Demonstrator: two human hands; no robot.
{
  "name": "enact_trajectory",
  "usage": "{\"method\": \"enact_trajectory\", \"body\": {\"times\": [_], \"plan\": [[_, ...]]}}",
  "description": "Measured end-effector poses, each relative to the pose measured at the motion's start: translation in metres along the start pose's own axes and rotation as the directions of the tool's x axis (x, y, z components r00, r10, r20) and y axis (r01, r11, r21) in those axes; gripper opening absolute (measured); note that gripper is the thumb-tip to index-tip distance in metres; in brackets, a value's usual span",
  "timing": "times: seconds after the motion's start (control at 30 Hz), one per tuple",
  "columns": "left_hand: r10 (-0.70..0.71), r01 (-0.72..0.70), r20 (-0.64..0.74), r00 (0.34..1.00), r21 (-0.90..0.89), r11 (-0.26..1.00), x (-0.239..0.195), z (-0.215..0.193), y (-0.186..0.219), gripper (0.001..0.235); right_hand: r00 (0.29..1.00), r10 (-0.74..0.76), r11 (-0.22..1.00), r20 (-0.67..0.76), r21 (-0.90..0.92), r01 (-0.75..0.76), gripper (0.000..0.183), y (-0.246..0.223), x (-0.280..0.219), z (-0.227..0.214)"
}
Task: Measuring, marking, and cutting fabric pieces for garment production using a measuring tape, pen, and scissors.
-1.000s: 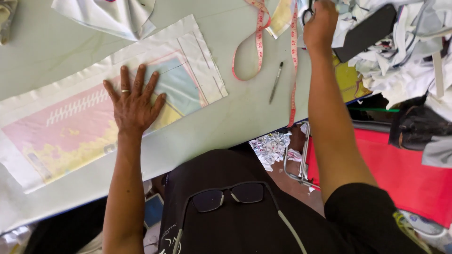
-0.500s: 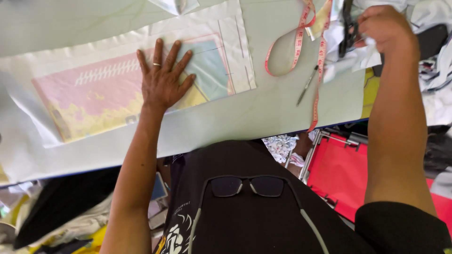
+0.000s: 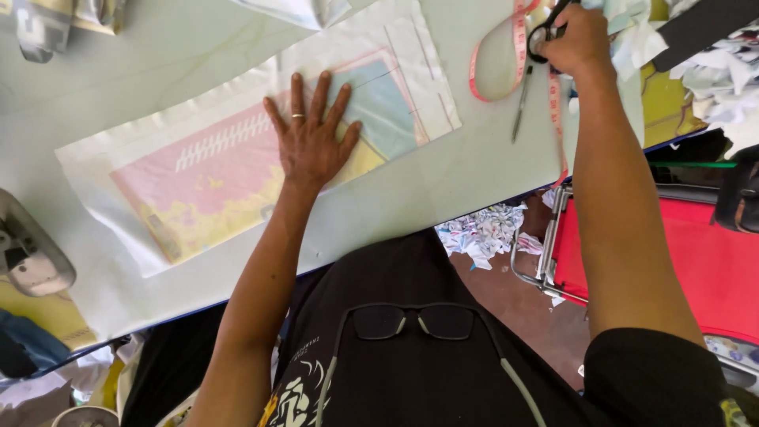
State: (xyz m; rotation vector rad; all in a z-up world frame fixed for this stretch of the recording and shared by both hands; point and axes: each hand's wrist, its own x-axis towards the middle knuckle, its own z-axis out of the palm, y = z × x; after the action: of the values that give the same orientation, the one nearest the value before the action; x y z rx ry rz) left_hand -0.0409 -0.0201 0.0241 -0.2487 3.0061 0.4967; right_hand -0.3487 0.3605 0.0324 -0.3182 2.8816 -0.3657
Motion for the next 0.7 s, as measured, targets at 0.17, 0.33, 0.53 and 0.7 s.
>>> {"method": "enact_trajectory", "body": {"times": [0.17,0.33,0.53,0.7], "plan": [[0.129,-0.114,-0.185,0.974,0.088,0.990,-0.009,0.012,-0.013,0.061,0.974,0.227,0.953,0.007,0.202,-0.224,0.010,-0.005,-0.009,-0.010],[0.231,-0.232,-0.126,0.965,0.002,0.973,-0.035,-0.036,-0.059,0.067,0.861,0.482,0.637,0.160,0.611,-0.470,0.010,0.009,-0.054,-0.040],[0.331,-0.330,0.013,0.943,0.125,0.935,-0.068,-0.027,-0.123,0.064,0.878,0.478,0.669,0.019,0.640,-0.378,0.040,-0.156,-0.279,-0.033],[0.206,-0.185,-0.137,0.969,0.147,0.972,-0.092,-0.013,-0.109,0.061,0.892,0.417,0.235,0.178,0.926,-0.294,0.037,-0.208,-0.447,0.072]]}}
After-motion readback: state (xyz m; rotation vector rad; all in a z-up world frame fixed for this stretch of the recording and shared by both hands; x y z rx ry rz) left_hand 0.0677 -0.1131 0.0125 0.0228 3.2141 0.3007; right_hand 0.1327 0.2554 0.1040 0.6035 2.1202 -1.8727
